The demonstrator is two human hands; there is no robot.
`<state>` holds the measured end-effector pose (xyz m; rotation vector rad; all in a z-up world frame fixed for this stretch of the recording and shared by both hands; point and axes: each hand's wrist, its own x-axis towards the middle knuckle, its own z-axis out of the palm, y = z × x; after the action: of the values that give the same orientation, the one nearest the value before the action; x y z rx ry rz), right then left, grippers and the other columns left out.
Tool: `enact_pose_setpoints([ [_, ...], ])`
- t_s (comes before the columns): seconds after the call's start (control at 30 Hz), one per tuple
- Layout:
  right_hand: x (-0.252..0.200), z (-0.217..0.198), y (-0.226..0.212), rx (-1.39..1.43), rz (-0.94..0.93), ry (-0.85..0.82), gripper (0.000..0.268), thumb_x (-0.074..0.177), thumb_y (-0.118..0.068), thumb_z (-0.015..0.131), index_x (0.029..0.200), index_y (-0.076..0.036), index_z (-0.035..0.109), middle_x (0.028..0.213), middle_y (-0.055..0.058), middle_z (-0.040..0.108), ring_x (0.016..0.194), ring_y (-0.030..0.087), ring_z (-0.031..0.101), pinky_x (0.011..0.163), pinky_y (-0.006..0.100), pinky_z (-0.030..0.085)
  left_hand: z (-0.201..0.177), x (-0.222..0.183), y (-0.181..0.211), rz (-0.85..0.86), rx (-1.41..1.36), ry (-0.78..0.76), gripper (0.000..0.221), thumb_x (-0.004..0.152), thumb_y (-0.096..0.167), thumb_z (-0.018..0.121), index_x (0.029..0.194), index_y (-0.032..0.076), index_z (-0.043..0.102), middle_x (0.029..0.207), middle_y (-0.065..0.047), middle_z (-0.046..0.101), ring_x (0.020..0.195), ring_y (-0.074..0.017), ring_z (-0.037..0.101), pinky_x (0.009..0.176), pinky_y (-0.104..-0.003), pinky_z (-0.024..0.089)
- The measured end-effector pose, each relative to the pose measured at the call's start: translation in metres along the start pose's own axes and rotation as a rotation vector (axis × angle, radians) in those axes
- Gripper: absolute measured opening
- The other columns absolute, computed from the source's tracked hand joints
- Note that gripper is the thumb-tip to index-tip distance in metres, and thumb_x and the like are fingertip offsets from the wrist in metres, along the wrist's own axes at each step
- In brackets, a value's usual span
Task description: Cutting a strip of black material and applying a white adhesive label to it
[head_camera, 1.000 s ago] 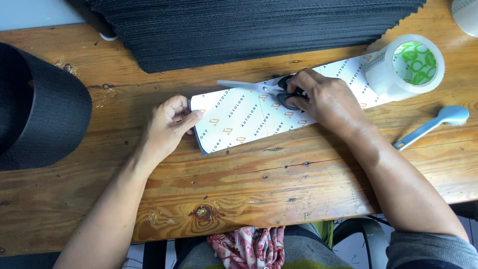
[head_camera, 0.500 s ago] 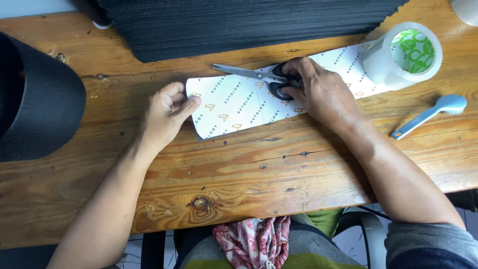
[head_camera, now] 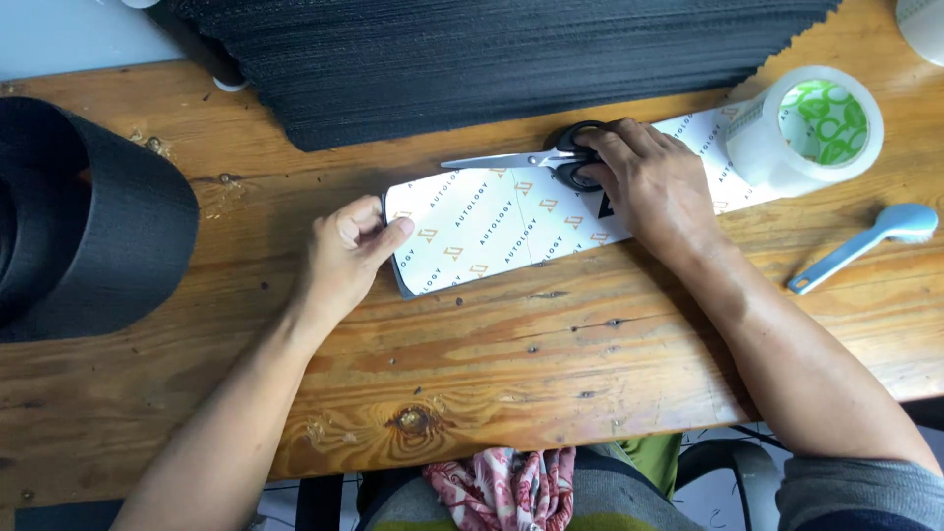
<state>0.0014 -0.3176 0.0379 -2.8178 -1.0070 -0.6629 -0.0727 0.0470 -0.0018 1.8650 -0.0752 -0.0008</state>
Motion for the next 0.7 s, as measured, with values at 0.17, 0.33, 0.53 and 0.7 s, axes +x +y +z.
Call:
enact_pose_setpoints([
  [0.17, -0.002, -0.003, 0.002, 0.155, 0.085, -0.037, 0.026, 0.100, -0.023, 0.075, 0.123, -0.011, 0.071, 0.102, 0.008, 0.065, 0.097, 0.029, 0.071, 0.078, 0.037, 0.058, 0.001, -0.001, 0.000, -0.044, 0.007, -0.020, 0.013, 0.097, 0.013, 0.073, 0.093, 0.001, 0.072, 0.072, -0.013, 0.073, 0.071, -0.0073, 0.059, 0.064, -0.028, 0.057],
  [0.33, 0.001, -0.003, -0.004, 0.160, 0.131, -0.041, 0.028, 0.100, -0.024, 0.076, 0.124, -0.011, 0.071, 0.102, 0.009, 0.065, 0.095, 0.029, 0.072, 0.077, 0.036, 0.059, -0.003, 0.000, 0.031, -0.049, 0.029, -0.004, 0.014, 0.096, 0.016, 0.074, 0.093, 0.002, 0.073, 0.077, -0.013, 0.077, 0.072, -0.0078, 0.063, 0.065, -0.029, 0.059],
  [0.53, -0.004, -0.004, -0.013, 0.084, 0.140, -0.085, 0.032, 0.097, -0.026, 0.077, 0.125, -0.012, 0.073, 0.101, 0.009, 0.064, 0.093, 0.029, 0.072, 0.073, 0.038, 0.061, -0.006, -0.002, 0.025, -0.016, 0.069, -0.001, 0.017, 0.097, 0.017, 0.072, 0.095, 0.000, 0.072, 0.085, -0.017, 0.078, 0.077, -0.0098, 0.066, 0.068, -0.034, 0.061],
  [0.7, -0.001, 0.003, -0.010, 0.023, 0.128, -0.055, 0.029, 0.096, -0.029, 0.076, 0.122, -0.017, 0.072, 0.100, 0.004, 0.064, 0.095, 0.025, 0.071, 0.073, 0.035, 0.060, -0.007, 0.005, 0.012, -0.029, 0.058, 0.000, 0.020, 0.097, 0.020, 0.073, 0.096, -0.001, 0.072, 0.086, -0.017, 0.078, 0.079, -0.0116, 0.067, 0.070, -0.035, 0.061],
])
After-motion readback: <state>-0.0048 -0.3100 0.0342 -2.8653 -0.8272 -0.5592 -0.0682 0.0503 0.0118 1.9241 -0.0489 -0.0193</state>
